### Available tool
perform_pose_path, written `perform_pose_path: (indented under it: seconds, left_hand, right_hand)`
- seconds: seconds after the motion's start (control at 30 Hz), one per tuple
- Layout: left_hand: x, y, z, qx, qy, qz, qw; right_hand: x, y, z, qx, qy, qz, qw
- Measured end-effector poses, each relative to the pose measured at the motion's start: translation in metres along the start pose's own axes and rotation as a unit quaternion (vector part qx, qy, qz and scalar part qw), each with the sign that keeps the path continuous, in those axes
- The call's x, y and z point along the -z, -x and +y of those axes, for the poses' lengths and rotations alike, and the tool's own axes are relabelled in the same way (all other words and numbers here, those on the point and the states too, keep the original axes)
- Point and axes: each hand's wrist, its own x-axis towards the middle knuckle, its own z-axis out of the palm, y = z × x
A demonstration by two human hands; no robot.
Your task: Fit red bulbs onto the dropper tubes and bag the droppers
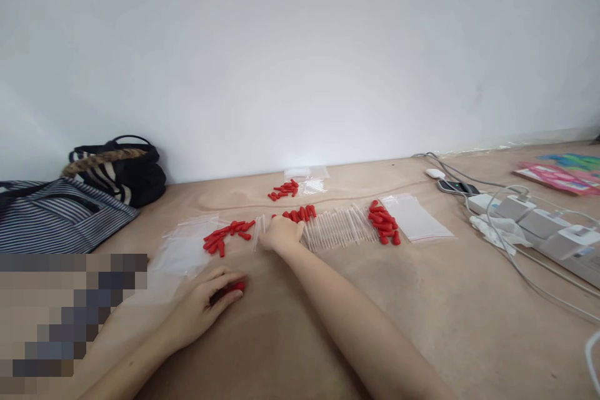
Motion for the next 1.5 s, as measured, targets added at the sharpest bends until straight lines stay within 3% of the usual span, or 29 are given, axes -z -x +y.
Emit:
perform_pose_path:
  seconds: [0.1, 0.23, 0.33, 0.43, 0.53, 0.67, 0.8, 0.93, 1.1, 1.27, 1.5]
  left_hand:
    - [-0.005, -0.011, 0.01, -0.019, 0.016, -0.009, 1.0]
    - [-0.022, -0.028, 0.029, -0.018, 0.087, 0.011, 0.996]
    - [-0.041, -0.041, 0.042, 0.033, 0.19, 0.054, 0.98]
    - [-0.055, -0.049, 0.054, 0.066, 0.273, 0.047, 0.959]
    - [-0.062, -0.049, 0.061, 0.053, 0.233, 0.016, 0.971]
    - [-0.064, -0.045, 0.061, 0.018, 0.14, 0.016, 0.99]
    - [-0.065, -0.048, 0.062, -0.009, 0.1, 0.015, 0.995]
    - [-0.068, -0.054, 0.068, -0.014, 0.074, -0.001, 0.997]
    - [-0.073, -0.053, 0.07, -0.003, 0.095, 0.042, 0.995]
    - [-0.073, -0.05, 0.071, 0.027, 0.156, 0.059, 0.986]
    - [-0.069, -0.052, 0.075, 0.029, 0.192, 0.071, 0.978]
  right_hand:
    - [0.012, 0.01, 0.022, 0.003, -0.028, 0.028, 0.999]
    - [0.026, 0.044, 0.079, 0.168, -0.084, 0.051, 0.981]
    - [0.027, 0.07, 0.126, 0.226, -0.08, 0.026, 0.971]
    - [0.025, 0.085, 0.16, 0.251, -0.075, 0.017, 0.965]
    - [0.025, 0.088, 0.175, 0.243, -0.086, 0.022, 0.966]
    - [0.025, 0.087, 0.174, 0.237, -0.084, 0.043, 0.967]
    - [0.021, 0.085, 0.161, 0.261, -0.068, 0.089, 0.959]
    - [0.013, 0.08, 0.151, 0.259, -0.053, 0.087, 0.961]
    - [0.004, 0.087, 0.145, 0.243, -0.023, 0.134, 0.961]
    - [-0.003, 0.097, 0.137, 0.235, -0.076, 0.166, 0.955]
    - [-0.009, 0.098, 0.133, 0.279, -0.104, 0.173, 0.939]
